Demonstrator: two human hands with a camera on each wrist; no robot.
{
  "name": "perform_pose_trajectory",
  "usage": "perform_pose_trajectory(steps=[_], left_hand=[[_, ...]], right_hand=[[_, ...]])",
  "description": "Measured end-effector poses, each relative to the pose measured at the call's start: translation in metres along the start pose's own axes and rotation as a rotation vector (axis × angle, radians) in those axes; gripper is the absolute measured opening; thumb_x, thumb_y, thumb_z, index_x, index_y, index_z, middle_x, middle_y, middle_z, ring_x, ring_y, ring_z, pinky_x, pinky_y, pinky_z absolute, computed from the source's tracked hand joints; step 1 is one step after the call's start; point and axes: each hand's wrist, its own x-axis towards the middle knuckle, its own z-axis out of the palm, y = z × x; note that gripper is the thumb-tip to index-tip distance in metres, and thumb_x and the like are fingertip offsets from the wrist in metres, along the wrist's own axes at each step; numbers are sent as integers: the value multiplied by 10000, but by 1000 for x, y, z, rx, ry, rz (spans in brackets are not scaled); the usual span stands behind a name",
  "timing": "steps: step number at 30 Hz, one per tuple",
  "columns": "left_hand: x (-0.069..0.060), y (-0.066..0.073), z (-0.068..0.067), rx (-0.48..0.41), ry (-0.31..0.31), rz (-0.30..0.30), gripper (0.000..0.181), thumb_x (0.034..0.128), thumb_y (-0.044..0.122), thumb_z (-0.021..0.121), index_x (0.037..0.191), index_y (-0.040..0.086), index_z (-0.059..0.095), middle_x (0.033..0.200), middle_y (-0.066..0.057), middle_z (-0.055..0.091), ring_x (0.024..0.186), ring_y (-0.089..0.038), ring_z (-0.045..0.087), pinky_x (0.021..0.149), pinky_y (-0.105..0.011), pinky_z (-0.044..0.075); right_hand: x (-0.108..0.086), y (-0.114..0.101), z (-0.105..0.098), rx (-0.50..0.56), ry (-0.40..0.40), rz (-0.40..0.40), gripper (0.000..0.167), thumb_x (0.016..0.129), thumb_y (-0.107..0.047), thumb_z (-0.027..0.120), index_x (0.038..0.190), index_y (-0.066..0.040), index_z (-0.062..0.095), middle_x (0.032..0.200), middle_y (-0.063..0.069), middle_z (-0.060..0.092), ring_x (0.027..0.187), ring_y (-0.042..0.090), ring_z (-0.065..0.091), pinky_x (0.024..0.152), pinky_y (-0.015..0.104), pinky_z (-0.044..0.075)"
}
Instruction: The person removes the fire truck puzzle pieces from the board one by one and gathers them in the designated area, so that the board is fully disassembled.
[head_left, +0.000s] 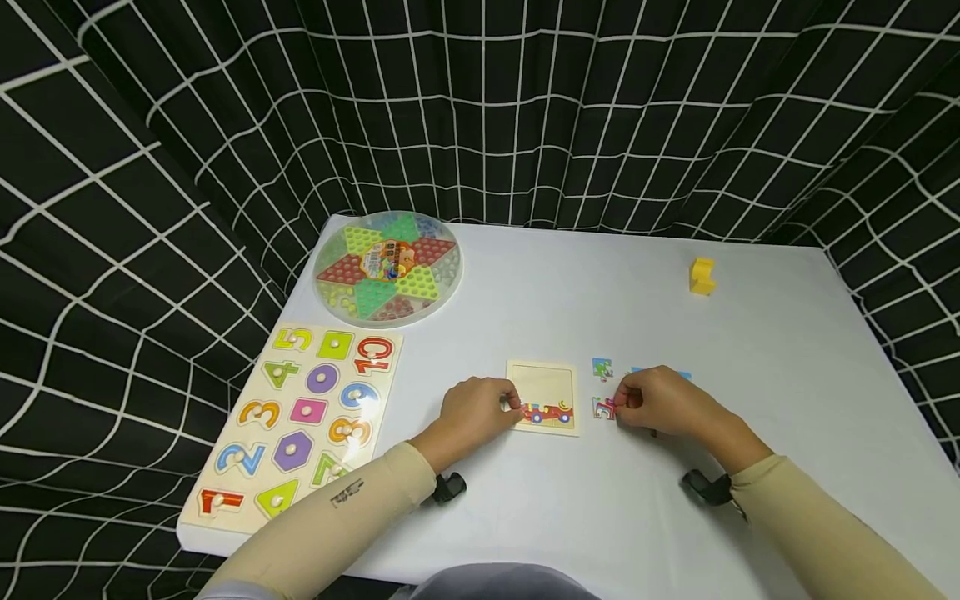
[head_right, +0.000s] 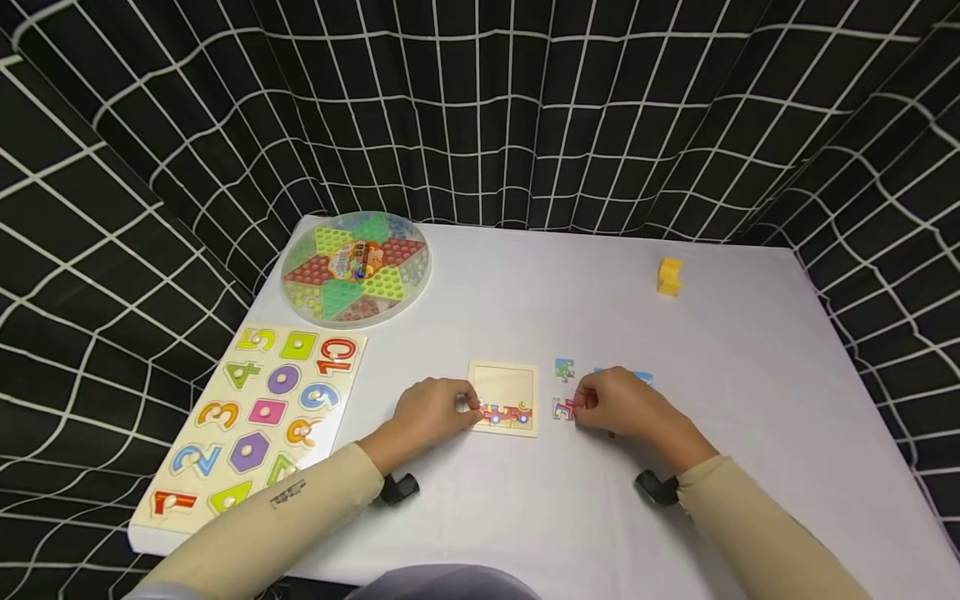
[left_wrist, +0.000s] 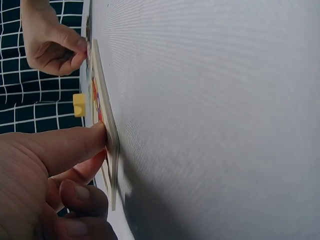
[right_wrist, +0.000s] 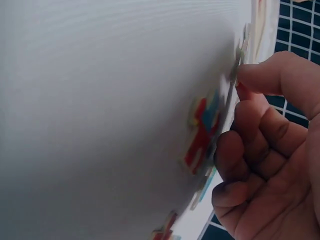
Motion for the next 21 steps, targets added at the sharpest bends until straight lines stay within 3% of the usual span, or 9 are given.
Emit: perform_pose_trajectory(steps=[4,7,13,18,21], left_hand=[[1,-1,0,-15,-18,27,115,868,318,749,841,253,658,612,102,544,550,-103,435,502,-292,368],[2,-1,2,-12,-29,56,67,877,269,741,923,258,694,729,116,636,616,-96,504,552,-284,398],[3,2,4,6,-67,104,234,909,190,686,1111,294,742,1019,115,708,821,-73,604,662,-274,449],[4,3,5,28,-70,112,271,911,159,639,1102,311,757,1018,117,712,716,-55,541,586,-252,415],[4,3,7,34,-56,118,266,890,178,642,1083,314,764,972,144,714,646,-43,513,524,-242,385]], right_hand=[[1,2,-1,-1,-11,-13,112,788,-66,722,782,-148,646,640,-89,497,578,74,457,527,244,394],[2,0,-1,10,-11,-24,126,793,-80,733,791,-165,640,631,-91,499,530,65,459,500,244,401],[6,-17,7,25,33,-58,98,838,-173,765,862,-177,671,622,-103,491,523,48,444,497,245,389],[8,-37,18,-40,6,-100,257,857,-214,733,1103,-143,706,615,-124,460,556,39,411,535,248,360],[10,-48,23,-66,-10,-117,308,856,-231,729,1145,-125,704,593,-131,443,540,32,390,524,248,339]])
